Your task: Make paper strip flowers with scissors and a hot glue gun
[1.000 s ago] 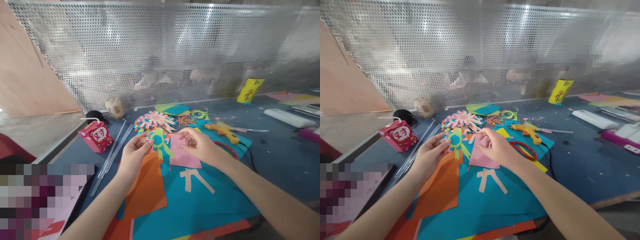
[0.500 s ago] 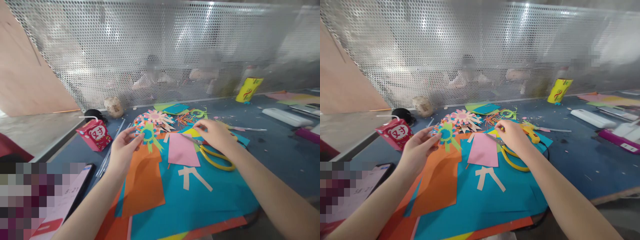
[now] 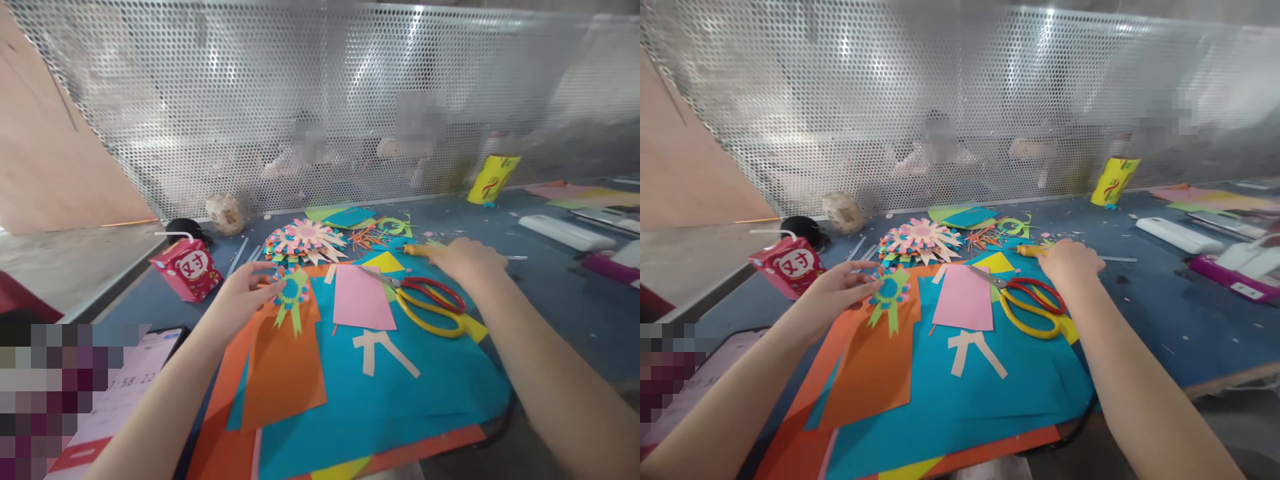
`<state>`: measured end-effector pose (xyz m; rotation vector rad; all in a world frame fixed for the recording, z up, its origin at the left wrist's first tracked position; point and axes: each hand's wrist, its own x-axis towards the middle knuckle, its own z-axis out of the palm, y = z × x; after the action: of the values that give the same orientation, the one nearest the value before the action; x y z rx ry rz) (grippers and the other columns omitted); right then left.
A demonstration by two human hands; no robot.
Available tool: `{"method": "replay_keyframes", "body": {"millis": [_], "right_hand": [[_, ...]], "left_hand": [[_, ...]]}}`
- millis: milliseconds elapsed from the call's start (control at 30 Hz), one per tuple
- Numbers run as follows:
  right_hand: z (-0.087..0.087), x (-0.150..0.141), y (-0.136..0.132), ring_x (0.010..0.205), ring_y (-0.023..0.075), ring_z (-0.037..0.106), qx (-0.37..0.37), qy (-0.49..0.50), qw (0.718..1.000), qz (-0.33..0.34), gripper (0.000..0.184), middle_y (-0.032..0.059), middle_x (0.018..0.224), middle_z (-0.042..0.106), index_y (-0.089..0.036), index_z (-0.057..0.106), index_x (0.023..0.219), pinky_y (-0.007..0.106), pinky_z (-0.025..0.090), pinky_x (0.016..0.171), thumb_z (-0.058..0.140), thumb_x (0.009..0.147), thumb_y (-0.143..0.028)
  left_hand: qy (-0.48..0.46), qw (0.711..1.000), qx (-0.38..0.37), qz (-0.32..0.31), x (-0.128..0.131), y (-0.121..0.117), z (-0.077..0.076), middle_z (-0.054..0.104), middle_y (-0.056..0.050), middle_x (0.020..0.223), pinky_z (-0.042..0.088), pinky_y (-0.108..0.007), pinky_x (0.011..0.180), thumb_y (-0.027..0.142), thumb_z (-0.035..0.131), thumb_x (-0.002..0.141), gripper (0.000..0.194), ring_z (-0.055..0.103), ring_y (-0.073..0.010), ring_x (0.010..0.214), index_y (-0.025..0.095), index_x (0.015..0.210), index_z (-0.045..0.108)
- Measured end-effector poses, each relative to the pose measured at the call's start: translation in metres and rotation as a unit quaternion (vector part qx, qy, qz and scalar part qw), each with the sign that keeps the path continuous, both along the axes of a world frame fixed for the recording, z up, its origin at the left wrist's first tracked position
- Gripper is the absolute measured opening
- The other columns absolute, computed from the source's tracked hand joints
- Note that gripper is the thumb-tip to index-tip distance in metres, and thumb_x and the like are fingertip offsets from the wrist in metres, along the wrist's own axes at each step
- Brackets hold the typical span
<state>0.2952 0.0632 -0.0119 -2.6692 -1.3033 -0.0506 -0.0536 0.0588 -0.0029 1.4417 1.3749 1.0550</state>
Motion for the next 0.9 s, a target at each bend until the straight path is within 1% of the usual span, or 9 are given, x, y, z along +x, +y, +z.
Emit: {"method": "replay_keyframes", "body": {"millis": [100, 200, 300, 400, 500, 600, 667, 767, 900], "right_hand": [[0.002, 0.012, -0.001, 0.078, 0.0413, 0.059, -0.033, 0.029, 0.998, -0.034, 0.062, 0.0320, 0.088, 0.061, -0.007, 0.067, 0.093, 0.050, 0.042, 0.058, 0.058, 0.066, -0.063], [0.000, 0.014, 0.000, 0.079, 0.0410, 0.059, -0.058, 0.048, 0.996, -0.042, 0.064, 0.0299, 0.086, 0.062, -0.009, 0.069, 0.088, 0.050, 0.041, 0.059, 0.054, 0.066, -0.068], [-0.003, 0.012, 0.001, 0.087, 0.0426, 0.058, -0.076, 0.062, 0.994, -0.047, 0.063, 0.0293, 0.096, 0.062, -0.010, 0.069, 0.094, 0.050, 0.042, 0.063, 0.050, 0.070, -0.066], [-0.005, 0.010, 0.003, 0.093, 0.0446, 0.056, -0.086, 0.071, 0.992, -0.052, 0.070, 0.0288, 0.104, 0.060, -0.012, 0.067, 0.103, 0.053, 0.043, 0.065, 0.045, 0.070, -0.069], [-0.006, 0.009, 0.006, 0.096, 0.0464, 0.055, -0.093, 0.074, 0.991, -0.055, 0.081, 0.0294, 0.111, 0.058, -0.010, 0.063, 0.111, 0.054, 0.043, 0.064, 0.039, 0.069, -0.075], [-0.008, 0.009, 0.008, 0.096, 0.0445, 0.056, -0.097, 0.070, 0.991, -0.058, 0.080, 0.0275, 0.111, 0.058, -0.011, 0.061, 0.113, 0.052, 0.043, 0.063, 0.040, 0.069, -0.074], [-0.010, 0.010, 0.009, 0.095, 0.0437, 0.056, -0.095, 0.063, 0.992, -0.061, 0.077, 0.0262, 0.107, 0.060, -0.014, 0.063, 0.111, 0.051, 0.043, 0.062, 0.041, 0.069, -0.074], [-0.013, 0.011, 0.011, 0.095, 0.0455, 0.056, -0.085, 0.051, 0.993, -0.056, 0.082, 0.0271, 0.103, 0.061, -0.014, 0.066, 0.105, 0.051, 0.042, 0.060, 0.036, 0.065, -0.080], [-0.018, 0.017, 0.014, 0.084, 0.0430, 0.059, -0.053, 0.017, 0.998, -0.013, 0.074, 0.0268, 0.089, 0.063, -0.012, 0.068, 0.095, 0.052, 0.042, 0.060, 0.045, 0.066, -0.076]], "left_hand": [[0.022, 0.999, -0.030, -0.039, 0.001, -0.004, -0.001, 0.056, 0.004, 0.059, 0.034, -0.019, 0.044, 0.035, 0.076, 0.054, 0.054, 0.051, -0.0090, 0.049, 0.014, 0.100, 0.058], [0.007, 0.996, -0.042, -0.072, 0.008, -0.006, -0.005, 0.058, 0.004, 0.059, 0.040, -0.021, 0.051, 0.039, 0.073, 0.059, 0.058, 0.056, -0.0115, 0.055, 0.014, 0.109, 0.054], [0.036, 0.994, -0.027, -0.095, 0.014, -0.007, -0.011, 0.067, -0.003, 0.070, 0.045, -0.028, 0.064, 0.043, 0.068, 0.064, 0.058, 0.063, -0.0189, 0.072, 0.014, 0.111, 0.054], [0.068, 0.992, 0.004, -0.103, 0.017, -0.007, -0.013, 0.070, -0.009, 0.092, 0.044, -0.035, 0.081, 0.047, 0.062, 0.068, 0.051, 0.062, -0.0253, 0.095, 0.016, 0.109, 0.057], [0.068, 0.990, 0.012, -0.125, 0.015, -0.006, -0.012, 0.068, -0.010, 0.107, 0.040, -0.035, 0.090, 0.044, 0.057, 0.073, 0.047, 0.057, -0.0255, 0.108, 0.018, 0.112, 0.055], [0.113, 0.983, 0.030, -0.142, 0.012, -0.008, -0.011, 0.067, -0.009, 0.109, 0.038, -0.036, 0.091, 0.033, 0.053, 0.074, 0.042, 0.055, -0.0261, 0.112, 0.020, 0.114, 0.055], [0.194, 0.969, 0.056, -0.142, 0.010, -0.009, -0.010, 0.068, -0.006, 0.107, 0.034, -0.039, 0.094, 0.023, 0.049, 0.072, 0.045, 0.054, -0.0269, 0.113, 0.023, 0.117, 0.053], [0.352, 0.922, 0.078, -0.143, 0.006, -0.009, -0.008, 0.069, -0.004, 0.107, 0.030, -0.040, 0.095, 0.013, 0.044, 0.069, 0.054, 0.054, -0.0275, 0.112, 0.024, 0.122, 0.050], [0.469, 0.867, 0.106, -0.133, 0.003, -0.008, -0.008, 0.068, -0.005, 0.108, 0.031, -0.037, 0.089, 0.021, 0.051, 0.069, 0.051, 0.058, -0.0287, 0.105, 0.024, 0.120, 0.052]]}}
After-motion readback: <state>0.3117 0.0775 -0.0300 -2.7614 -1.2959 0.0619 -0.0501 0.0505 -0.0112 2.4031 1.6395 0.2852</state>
